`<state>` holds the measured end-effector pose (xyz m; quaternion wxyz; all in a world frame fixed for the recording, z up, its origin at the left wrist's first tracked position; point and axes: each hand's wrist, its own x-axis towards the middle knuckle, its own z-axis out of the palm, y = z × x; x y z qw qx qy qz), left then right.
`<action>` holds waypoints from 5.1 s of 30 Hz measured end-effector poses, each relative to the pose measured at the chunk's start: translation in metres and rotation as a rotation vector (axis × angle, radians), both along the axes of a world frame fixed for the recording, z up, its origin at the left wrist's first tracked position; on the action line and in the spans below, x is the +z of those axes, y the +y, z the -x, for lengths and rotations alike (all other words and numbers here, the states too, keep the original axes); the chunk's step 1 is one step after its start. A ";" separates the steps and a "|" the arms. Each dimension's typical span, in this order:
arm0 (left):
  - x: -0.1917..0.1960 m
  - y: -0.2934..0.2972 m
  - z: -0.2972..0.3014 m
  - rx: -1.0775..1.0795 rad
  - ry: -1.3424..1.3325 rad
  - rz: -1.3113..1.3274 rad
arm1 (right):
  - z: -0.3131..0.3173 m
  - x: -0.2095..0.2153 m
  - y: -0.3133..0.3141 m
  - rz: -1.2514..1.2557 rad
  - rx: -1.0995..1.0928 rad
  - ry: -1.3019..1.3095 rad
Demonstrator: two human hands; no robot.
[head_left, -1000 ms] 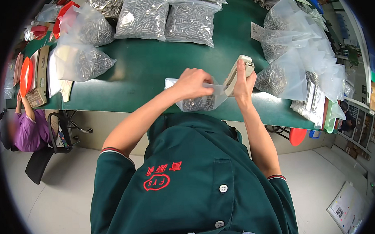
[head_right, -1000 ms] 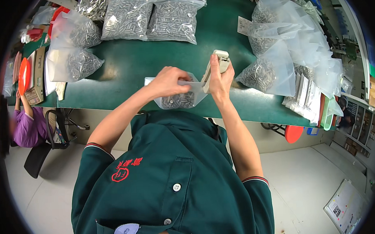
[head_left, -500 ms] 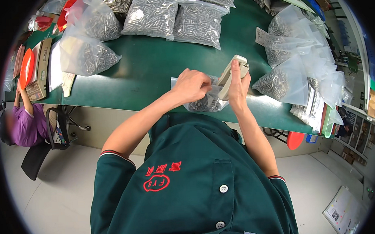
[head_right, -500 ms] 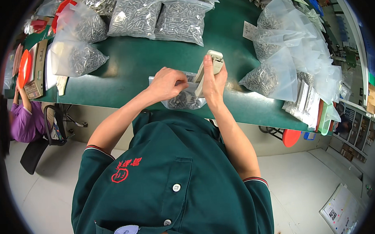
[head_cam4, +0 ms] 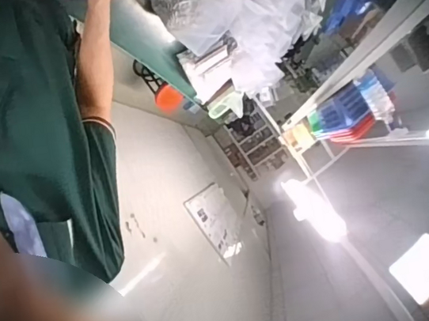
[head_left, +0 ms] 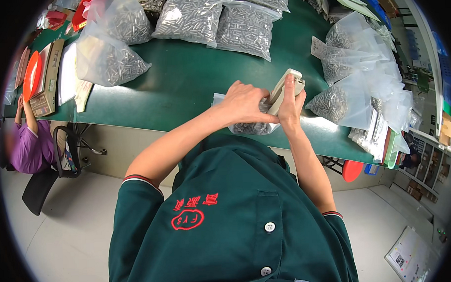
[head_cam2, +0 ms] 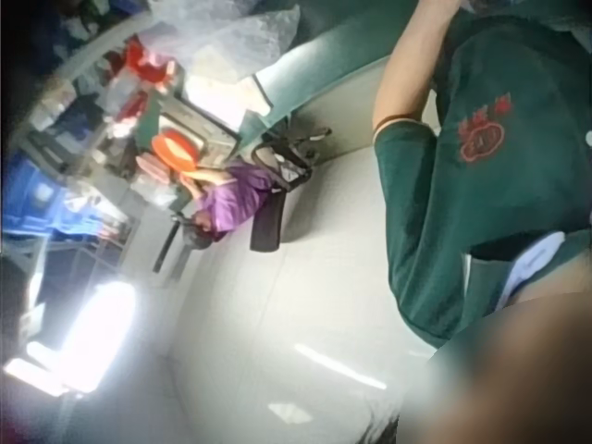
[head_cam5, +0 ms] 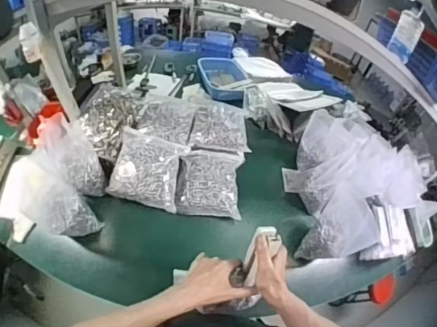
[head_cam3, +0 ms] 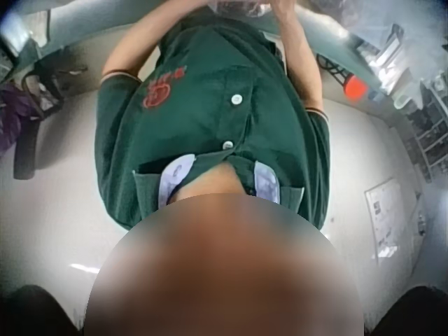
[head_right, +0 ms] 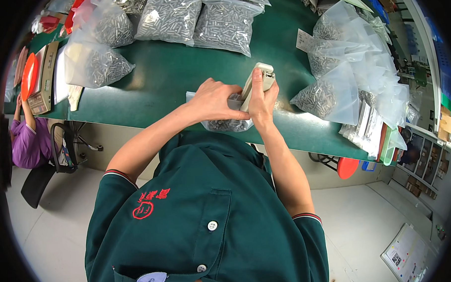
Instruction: The recorder is sorting metal hardware components into plastic bags and sealing them with a stapler.
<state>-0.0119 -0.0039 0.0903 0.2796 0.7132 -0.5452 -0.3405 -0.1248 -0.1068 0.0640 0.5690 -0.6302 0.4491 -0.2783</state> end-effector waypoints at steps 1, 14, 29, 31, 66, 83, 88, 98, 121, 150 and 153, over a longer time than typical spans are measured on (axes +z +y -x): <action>-0.004 -0.002 0.001 -0.003 0.000 0.000 | 0.000 0.001 0.001 0.000 -0.003 0.000; -0.023 0.023 -0.034 -0.006 0.142 0.039 | -0.006 -0.002 0.002 -0.012 -0.075 0.003; -0.020 0.045 -0.045 0.116 0.239 -0.002 | -0.041 0.009 0.032 -0.066 -0.051 -0.055; -0.021 0.046 -0.044 0.126 0.233 0.057 | -0.046 0.009 0.038 -0.069 -0.037 -0.086; -0.033 0.086 -0.063 0.294 0.495 0.013 | -0.060 0.000 0.040 -0.052 -0.058 -0.033; -0.052 0.086 -0.060 0.161 0.052 0.570 | -0.059 0.005 0.040 -0.112 -0.088 -0.017; -0.058 0.087 -0.055 0.317 0.375 0.363 | -0.056 0.004 0.042 -0.101 -0.068 -0.017; -0.054 0.086 -0.058 0.333 0.735 0.052 | -0.062 0.003 0.047 -0.061 -0.058 -0.041; -0.038 0.087 -0.042 0.583 0.548 0.077 | -0.089 0.012 0.066 -0.237 0.058 -0.048; -0.049 0.095 -0.039 0.654 0.592 0.157 | -0.101 -0.002 0.070 -0.207 0.065 -0.062; -0.045 0.097 -0.039 0.664 0.601 0.144 | -0.099 -0.002 0.072 -0.206 0.071 -0.070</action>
